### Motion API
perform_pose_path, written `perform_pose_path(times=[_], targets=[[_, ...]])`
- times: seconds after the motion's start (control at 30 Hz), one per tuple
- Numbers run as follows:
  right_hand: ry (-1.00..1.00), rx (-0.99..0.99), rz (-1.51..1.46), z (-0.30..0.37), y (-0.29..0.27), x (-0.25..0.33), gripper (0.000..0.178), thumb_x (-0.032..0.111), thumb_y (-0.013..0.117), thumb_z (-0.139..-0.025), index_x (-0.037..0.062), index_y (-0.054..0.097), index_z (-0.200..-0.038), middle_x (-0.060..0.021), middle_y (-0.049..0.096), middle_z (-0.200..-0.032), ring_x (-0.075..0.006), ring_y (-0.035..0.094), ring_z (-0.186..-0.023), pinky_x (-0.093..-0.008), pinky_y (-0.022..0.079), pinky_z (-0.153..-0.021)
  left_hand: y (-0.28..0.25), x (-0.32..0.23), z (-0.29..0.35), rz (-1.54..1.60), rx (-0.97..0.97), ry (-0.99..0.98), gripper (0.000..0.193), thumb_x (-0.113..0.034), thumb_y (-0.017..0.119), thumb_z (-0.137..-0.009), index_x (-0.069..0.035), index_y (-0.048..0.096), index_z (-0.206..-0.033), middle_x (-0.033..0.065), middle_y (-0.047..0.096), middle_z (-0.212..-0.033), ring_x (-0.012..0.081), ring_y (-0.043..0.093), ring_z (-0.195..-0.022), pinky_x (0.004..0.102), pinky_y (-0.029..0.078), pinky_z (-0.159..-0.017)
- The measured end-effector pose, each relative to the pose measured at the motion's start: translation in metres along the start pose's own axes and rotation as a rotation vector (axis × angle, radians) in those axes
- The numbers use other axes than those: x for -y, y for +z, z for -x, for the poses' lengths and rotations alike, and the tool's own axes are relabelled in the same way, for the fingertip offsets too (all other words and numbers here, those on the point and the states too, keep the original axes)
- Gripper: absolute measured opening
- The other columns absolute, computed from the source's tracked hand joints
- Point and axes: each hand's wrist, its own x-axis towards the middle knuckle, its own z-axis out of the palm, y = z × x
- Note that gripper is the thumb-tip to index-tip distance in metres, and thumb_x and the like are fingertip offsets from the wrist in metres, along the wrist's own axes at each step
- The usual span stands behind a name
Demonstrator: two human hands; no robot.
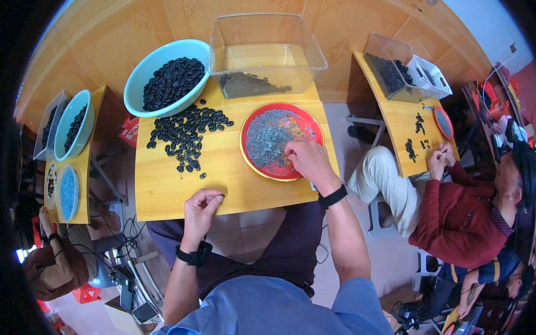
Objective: Sorting and inspecting small black plastic components on a table.
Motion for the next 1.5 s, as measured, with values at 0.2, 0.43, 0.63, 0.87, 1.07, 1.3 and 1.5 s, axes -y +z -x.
perform_pose_path(times=[0.2,0.43,0.63,0.87,1.07,1.3,1.5], targets=[[0.017,0.019,0.102,-0.002,0.003,0.001,0.009,0.011,0.063,-0.081,0.0063,0.069,-0.084,-0.0138,0.069,-0.085,-0.0335,0.067,-0.083,-0.0442,0.052,-0.073,-0.002,-0.001,-0.001,-0.019,0.020,-0.005,0.009,-0.002,0.073,-0.089,0.002,0.073,-0.097,-0.0020,0.063,-0.075,0.0035,0.052,-0.066,0.0205,0.043,-0.061],[-0.040,-0.124,-0.122,0.011,-0.008,0.021,0.006,0.008,0.063,-0.081,0.0041,0.067,-0.083,-0.0143,0.068,-0.080,-0.0330,0.067,-0.076,-0.0431,0.053,-0.068,-0.002,0.004,-0.004,0.066,0.000,-0.092,0.016,-0.003,0.071,-0.091,0.003,0.072,-0.105,0.0023,0.072,-0.087,0.0057,0.063,-0.076,0.0213,0.051,-0.071],[-0.112,-0.039,-0.624,0.033,0.021,0.097,0.005,0.002,0.068,-0.084,0.0006,0.066,-0.087,-0.0063,0.069,-0.078,-0.0133,0.067,-0.070,-0.0266,0.053,-0.064,0.001,-0.003,-0.003,0.043,-0.008,-0.064,0.017,-0.003,0.070,-0.092,0.003,0.071,-0.107,0.0043,0.073,-0.093,0.0066,0.065,-0.081,0.0220,0.052,-0.074],[-0.021,0.001,-0.780,0.041,0.096,0.102,0.009,0.002,0.068,-0.084,0.0001,0.069,-0.092,-0.0082,0.069,-0.074,-0.0116,0.065,-0.064,-0.0269,0.051,-0.061,0.001,-0.008,-0.003,0.026,-0.016,-0.110,0.019,-0.005,0.070,-0.092,0.003,0.071,-0.109,0.0024,0.072,-0.093,0.0058,0.064,-0.081,0.0208,0.052,-0.076],[0.004,0.038,-0.848,0.039,0.101,0.102,0.009,0.003,0.068,-0.084,0.0004,0.070,-0.092,-0.0075,0.071,-0.076,-0.0095,0.063,-0.064,-0.0267,0.050,-0.060,0.000,-0.008,-0.003,0.017,-0.007,-0.116,0.018,-0.005,0.070,-0.092,0.003,0.071,-0.109,0.0012,0.071,-0.092,0.0047,0.062,-0.080,0.0201,0.051,-0.073],[0.007,0.106,-0.783,0.036,0.095,0.104,0.008,0.005,0.067,-0.084,-0.0002,0.070,-0.090,-0.0082,0.071,-0.076,-0.0114,0.064,-0.062,-0.0279,0.049,-0.059,0.001,-0.009,-0.004,-0.019,0.003,-0.092,0.017,-0.006,0.071,-0.092,0.002,0.072,-0.107,-0.0002,0.070,-0.087,0.0033,0.060,-0.076,0.0195,0.049,-0.069],[0.029,0.101,-0.848,0.036,0.100,0.102,0.010,0.005,0.067,-0.085,-0.0006,0.069,-0.094,-0.0083,0.072,-0.077,-0.0113,0.067,-0.065,-0.0273,0.051,-0.059,0.000,-0.007,-0.005,-0.068,-0.002,-0.067,0.016,-0.005,0.071,-0.091,0.003,0.073,-0.105,0.0038,0.073,-0.087,0.0044,0.063,-0.073,0.0213,0.052,-0.068]])
